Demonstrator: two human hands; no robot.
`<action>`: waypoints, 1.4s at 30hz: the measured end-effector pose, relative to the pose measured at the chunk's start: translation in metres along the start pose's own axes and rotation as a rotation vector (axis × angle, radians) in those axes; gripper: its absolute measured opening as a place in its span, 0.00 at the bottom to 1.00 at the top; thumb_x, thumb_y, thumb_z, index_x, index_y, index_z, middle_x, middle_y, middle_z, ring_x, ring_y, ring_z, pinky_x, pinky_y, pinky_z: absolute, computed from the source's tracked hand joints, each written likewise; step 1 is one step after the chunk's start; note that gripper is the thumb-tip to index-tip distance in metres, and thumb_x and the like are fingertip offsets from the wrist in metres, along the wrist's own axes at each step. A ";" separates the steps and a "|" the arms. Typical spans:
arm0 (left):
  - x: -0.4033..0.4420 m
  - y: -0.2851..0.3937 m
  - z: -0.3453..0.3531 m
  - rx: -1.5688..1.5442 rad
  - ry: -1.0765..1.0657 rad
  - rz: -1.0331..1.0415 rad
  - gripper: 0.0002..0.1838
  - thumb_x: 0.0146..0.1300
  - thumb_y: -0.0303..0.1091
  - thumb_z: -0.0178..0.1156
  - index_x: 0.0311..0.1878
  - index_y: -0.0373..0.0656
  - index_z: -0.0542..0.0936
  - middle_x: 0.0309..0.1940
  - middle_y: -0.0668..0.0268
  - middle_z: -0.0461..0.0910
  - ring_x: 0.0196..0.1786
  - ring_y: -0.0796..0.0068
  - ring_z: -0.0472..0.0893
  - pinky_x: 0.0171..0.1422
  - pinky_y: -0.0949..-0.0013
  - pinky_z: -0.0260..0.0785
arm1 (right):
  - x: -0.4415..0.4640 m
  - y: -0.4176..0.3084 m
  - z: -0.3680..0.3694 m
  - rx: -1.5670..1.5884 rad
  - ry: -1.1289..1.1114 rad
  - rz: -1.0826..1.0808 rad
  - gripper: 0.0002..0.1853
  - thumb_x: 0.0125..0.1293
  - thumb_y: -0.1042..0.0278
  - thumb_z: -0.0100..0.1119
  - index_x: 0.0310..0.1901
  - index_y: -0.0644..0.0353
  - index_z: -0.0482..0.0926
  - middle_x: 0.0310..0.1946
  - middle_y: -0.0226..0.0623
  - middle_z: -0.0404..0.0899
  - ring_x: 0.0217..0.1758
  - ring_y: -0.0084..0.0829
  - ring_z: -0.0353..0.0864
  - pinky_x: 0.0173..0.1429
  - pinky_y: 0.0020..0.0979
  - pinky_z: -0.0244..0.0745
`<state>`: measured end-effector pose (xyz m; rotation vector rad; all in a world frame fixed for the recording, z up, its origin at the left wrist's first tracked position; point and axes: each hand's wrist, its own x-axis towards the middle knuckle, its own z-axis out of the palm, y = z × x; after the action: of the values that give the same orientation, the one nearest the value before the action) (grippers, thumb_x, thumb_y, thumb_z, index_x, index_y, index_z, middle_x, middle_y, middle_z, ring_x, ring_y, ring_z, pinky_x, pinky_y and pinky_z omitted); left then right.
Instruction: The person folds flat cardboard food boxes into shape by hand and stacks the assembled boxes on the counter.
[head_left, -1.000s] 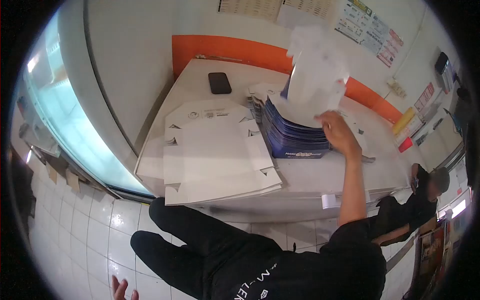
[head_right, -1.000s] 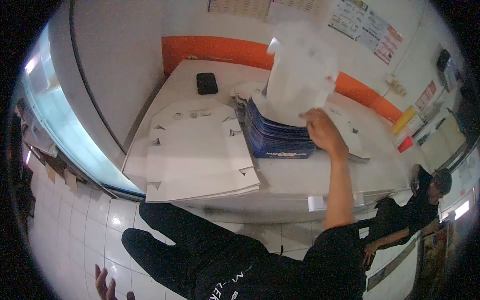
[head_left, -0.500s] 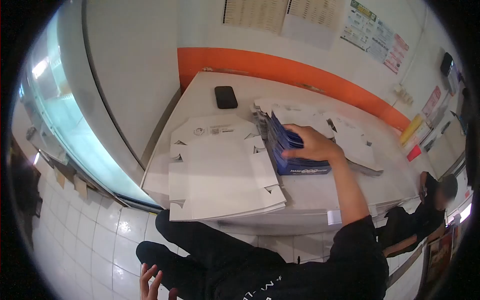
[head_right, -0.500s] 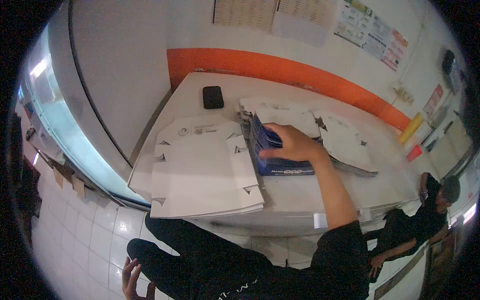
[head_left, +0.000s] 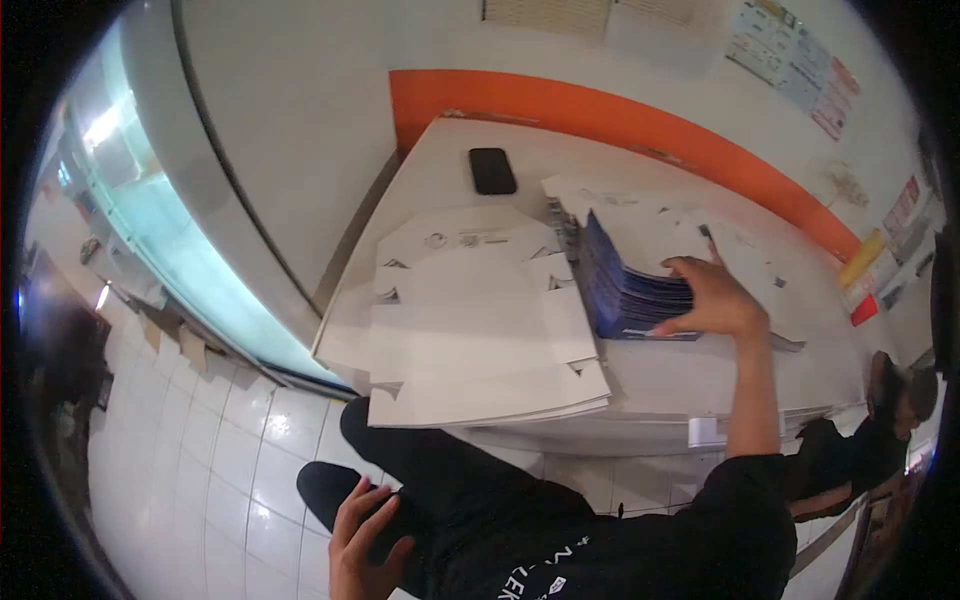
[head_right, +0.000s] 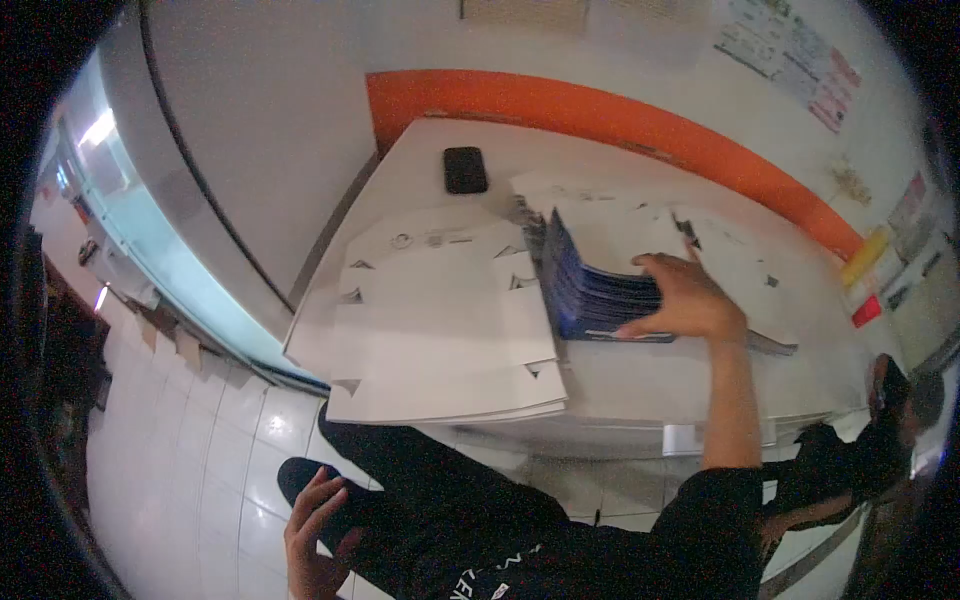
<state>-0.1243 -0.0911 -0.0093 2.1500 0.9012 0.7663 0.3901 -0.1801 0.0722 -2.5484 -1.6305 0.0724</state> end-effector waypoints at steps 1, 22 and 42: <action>0.013 0.008 0.006 0.006 0.041 -0.021 0.30 0.47 0.27 0.78 0.58 0.51 0.87 0.54 0.55 0.87 0.70 0.53 0.80 0.71 0.47 0.74 | -0.002 0.007 -0.001 0.002 -0.031 -0.001 0.50 0.36 0.43 0.88 0.61 0.62 0.80 0.58 0.42 0.82 0.73 0.46 0.74 0.87 0.53 0.47; 0.204 0.035 0.075 0.364 -0.511 0.440 0.13 0.72 0.34 0.61 0.55 0.43 0.86 0.49 0.55 0.89 0.49 0.51 0.88 0.55 0.55 0.81 | -0.051 -0.110 0.062 0.707 0.301 -0.544 0.11 0.59 0.72 0.77 0.41 0.60 0.84 0.44 0.41 0.81 0.48 0.37 0.83 0.52 0.38 0.79; 0.245 0.034 0.046 -0.026 -0.729 0.432 0.11 0.72 0.30 0.63 0.51 0.36 0.88 0.41 0.55 0.82 0.44 0.55 0.84 0.50 0.60 0.74 | -0.061 -0.142 0.091 0.495 0.623 -0.584 0.11 0.57 0.67 0.77 0.36 0.59 0.82 0.31 0.35 0.80 0.36 0.36 0.80 0.41 0.39 0.69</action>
<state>0.0656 0.0626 0.0503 2.3615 0.0499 0.1305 0.2270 -0.1695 -0.0021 -1.4624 -1.7224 -0.2978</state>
